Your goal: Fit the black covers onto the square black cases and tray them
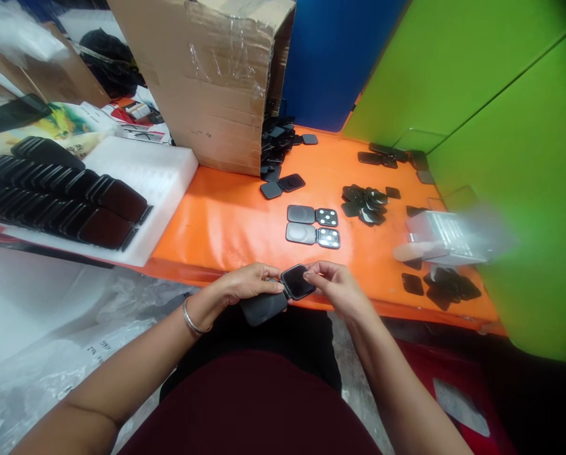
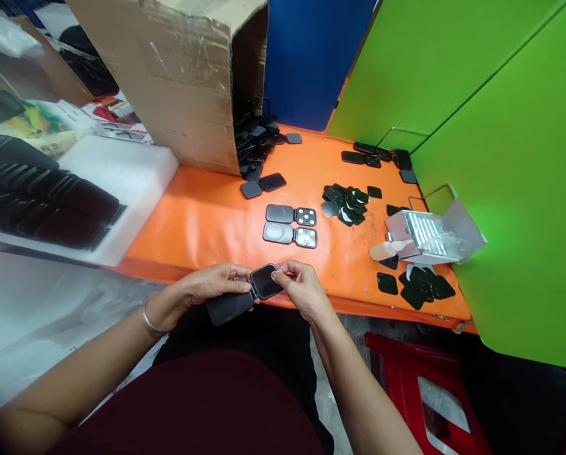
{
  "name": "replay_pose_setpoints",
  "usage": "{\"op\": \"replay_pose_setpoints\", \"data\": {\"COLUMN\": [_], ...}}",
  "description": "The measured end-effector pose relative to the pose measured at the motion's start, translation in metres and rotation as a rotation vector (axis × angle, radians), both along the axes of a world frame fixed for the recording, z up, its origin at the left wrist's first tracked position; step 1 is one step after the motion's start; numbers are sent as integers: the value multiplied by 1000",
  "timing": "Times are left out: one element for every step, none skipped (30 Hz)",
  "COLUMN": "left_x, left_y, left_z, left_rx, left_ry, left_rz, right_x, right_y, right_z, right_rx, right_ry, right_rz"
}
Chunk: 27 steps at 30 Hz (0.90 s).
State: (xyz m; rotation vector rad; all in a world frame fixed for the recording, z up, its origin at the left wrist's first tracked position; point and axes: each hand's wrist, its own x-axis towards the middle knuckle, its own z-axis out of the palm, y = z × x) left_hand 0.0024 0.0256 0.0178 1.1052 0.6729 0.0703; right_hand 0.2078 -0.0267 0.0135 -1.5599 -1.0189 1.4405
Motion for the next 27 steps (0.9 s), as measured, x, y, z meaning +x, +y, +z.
{"op": "replay_pose_setpoints", "data": {"left_x": [0,0,-1,-1,-1,-1,-1,0,0,1,2,3,5,6,8,9,10,11,11,12,12,13,14,14,15,16,16], "left_y": [0,0,-1,-1,-1,-1,-1,-1,-1,-2,-3,-4,-5,-6,-7,-8,-8,-9,-10,-11,-12,-13,-13,-14,-15,-16,-16], "left_z": [0,-1,-1,0,0,1,2,4,5,6,7,7,7,5,3,0,-4,-7,-10,-13,-15,-17,-17,-17,-17,-16,-15], "left_rx": [1,-4,-12,-18,-18,-10,9,35,57,70,79,84,92,110,139,180,226,276,328,377,420,454,479,498,509,512,509], "left_ry": [1,3,3,4,5,4,4,11,23,38,55,71,81,88,93,99,106,113,123,134,146,160,175,187,195,197,195], "left_rz": [2,6,11,18,20,20,19,21,25,38,56,79,105,133,158,180,197,212,224,234,241,247,252,258,261,264,269], "right_x": [0,0,0,0,0,0,0,1,1,1,1,1,0,0,-1,-2,-3,-4,-6,-8,-11,-13,-16,-19,-20,-22,-22], "right_y": [0,-1,-1,-1,-2,-2,-2,-2,-2,-1,-1,-1,-1,-1,-2,-2,-3,-5,-6,-7,-8,-10,-10,-11,-11,-11,-10], "right_z": [-1,-1,-2,-2,-1,-1,-1,0,1,1,1,1,0,0,0,0,0,1,2,5,8,12,17,22,28,32,36], "right_rx": [-1,2,7,12,17,21,27,37,53,74,98,123,146,168,191,220,255,292,326,351,365,369,364,353,335,306,268], "right_ry": [4,6,5,1,-6,-19,-36,-57,-81,-109,-143,-179,-219,-264,-313,-371,-444,-542,-663,-800,-941,-1075,-1192,-1290,-1370,-1432,-1474], "right_rz": [4,6,7,9,13,19,26,37,48,58,67,76,81,83,85,88,94,105,124,151,183,218,254,287,316,335,340]}}
